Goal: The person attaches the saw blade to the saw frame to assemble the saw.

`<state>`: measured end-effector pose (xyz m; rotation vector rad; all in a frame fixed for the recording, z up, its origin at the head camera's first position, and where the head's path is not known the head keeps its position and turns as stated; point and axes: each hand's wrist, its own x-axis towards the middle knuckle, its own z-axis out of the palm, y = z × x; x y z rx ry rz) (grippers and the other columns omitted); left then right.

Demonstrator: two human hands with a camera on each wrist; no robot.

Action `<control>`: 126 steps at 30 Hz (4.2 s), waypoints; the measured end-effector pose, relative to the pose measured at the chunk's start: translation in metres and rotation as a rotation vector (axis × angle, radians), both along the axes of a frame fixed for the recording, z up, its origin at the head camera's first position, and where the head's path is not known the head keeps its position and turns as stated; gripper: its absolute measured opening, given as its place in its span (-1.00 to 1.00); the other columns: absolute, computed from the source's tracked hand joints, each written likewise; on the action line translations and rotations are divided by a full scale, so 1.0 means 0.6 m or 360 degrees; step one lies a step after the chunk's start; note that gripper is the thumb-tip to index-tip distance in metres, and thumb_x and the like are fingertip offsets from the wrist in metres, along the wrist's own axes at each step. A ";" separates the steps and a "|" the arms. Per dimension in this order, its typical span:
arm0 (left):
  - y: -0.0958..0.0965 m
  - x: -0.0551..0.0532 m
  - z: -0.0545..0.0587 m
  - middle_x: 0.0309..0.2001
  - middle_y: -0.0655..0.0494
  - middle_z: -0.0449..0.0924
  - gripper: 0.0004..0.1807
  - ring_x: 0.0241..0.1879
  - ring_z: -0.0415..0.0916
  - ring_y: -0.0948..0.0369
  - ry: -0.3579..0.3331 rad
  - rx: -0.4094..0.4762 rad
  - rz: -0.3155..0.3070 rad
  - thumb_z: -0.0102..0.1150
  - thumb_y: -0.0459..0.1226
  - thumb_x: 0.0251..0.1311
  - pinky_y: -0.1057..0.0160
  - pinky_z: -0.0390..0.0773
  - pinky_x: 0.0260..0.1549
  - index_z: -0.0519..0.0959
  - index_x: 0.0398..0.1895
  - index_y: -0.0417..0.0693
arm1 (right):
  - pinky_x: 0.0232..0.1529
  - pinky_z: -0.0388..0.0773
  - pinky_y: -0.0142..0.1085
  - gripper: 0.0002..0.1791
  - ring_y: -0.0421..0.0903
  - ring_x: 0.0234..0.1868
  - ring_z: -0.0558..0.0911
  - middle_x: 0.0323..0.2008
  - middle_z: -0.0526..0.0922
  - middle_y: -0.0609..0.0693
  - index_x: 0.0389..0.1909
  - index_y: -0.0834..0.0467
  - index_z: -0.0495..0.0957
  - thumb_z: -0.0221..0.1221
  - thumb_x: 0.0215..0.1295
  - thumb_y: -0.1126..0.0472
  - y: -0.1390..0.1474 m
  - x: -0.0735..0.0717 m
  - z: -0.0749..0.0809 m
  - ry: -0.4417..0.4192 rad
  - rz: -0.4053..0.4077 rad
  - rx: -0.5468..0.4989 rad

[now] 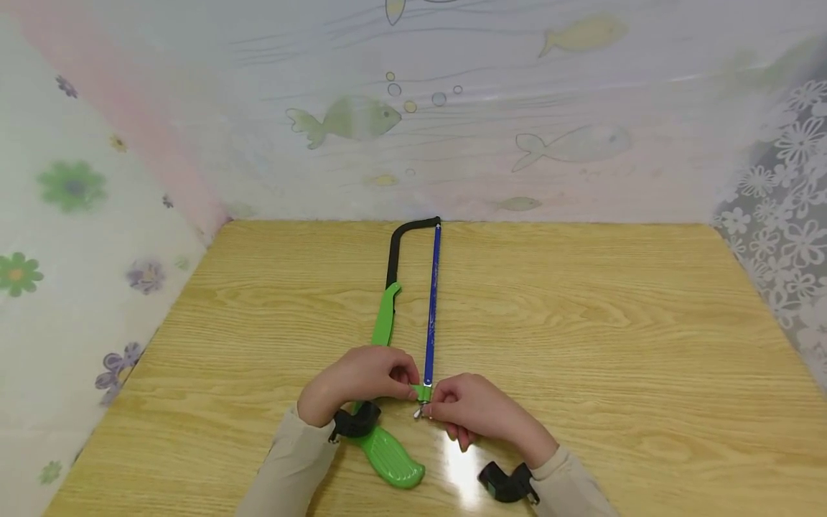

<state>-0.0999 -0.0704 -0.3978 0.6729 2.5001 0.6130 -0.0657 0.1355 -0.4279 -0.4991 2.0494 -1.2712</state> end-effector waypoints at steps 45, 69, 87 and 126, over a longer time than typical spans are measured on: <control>-0.001 -0.001 -0.003 -0.56 0.48 0.44 -0.90 -0.56 0.37 0.43 0.0006 0.0021 -0.0008 0.25 0.00 -0.07 0.36 0.34 -0.52 0.53 -0.51 0.34 | -0.77 0.42 -0.21 -0.59 -0.23 -0.88 0.37 -0.85 0.39 -0.11 -0.61 0.06 0.55 0.04 0.18 -0.17 -0.008 0.001 0.005 0.0054 -0.0015 0.0133; -0.004 -0.002 -0.003 -0.57 0.47 0.44 -0.90 -0.56 0.37 0.44 -0.0009 0.0008 -0.0013 0.25 0.00 -0.07 0.36 0.34 -0.50 0.51 -0.52 0.34 | -0.75 0.45 -0.21 -0.57 -0.21 -0.84 0.42 -0.83 0.41 -0.09 -0.65 0.15 0.48 0.07 0.18 -0.12 -0.006 0.001 0.003 -0.0007 0.0013 0.0059; 0.004 0.001 -0.002 -0.58 0.46 0.44 -0.89 -0.56 0.36 0.44 0.0001 -0.0014 -0.0017 0.25 0.01 -0.08 0.36 0.32 -0.50 0.51 -0.53 0.35 | -0.76 0.44 -0.22 -0.61 -0.23 -0.87 0.38 -0.84 0.39 -0.09 -0.62 0.14 0.47 0.15 0.10 -0.11 -0.003 0.005 0.005 -0.0022 -0.0057 0.0047; 0.000 -0.002 -0.001 -0.58 0.45 0.44 -0.89 -0.56 0.36 0.43 0.0006 0.0008 -0.0011 0.25 0.01 -0.07 0.35 0.33 -0.51 0.50 -0.55 0.35 | -0.76 0.43 -0.25 -0.55 -0.20 -0.84 0.41 -0.83 0.42 -0.07 -0.68 0.17 0.48 0.13 0.12 -0.13 -0.002 0.000 0.004 -0.0033 -0.0001 0.0023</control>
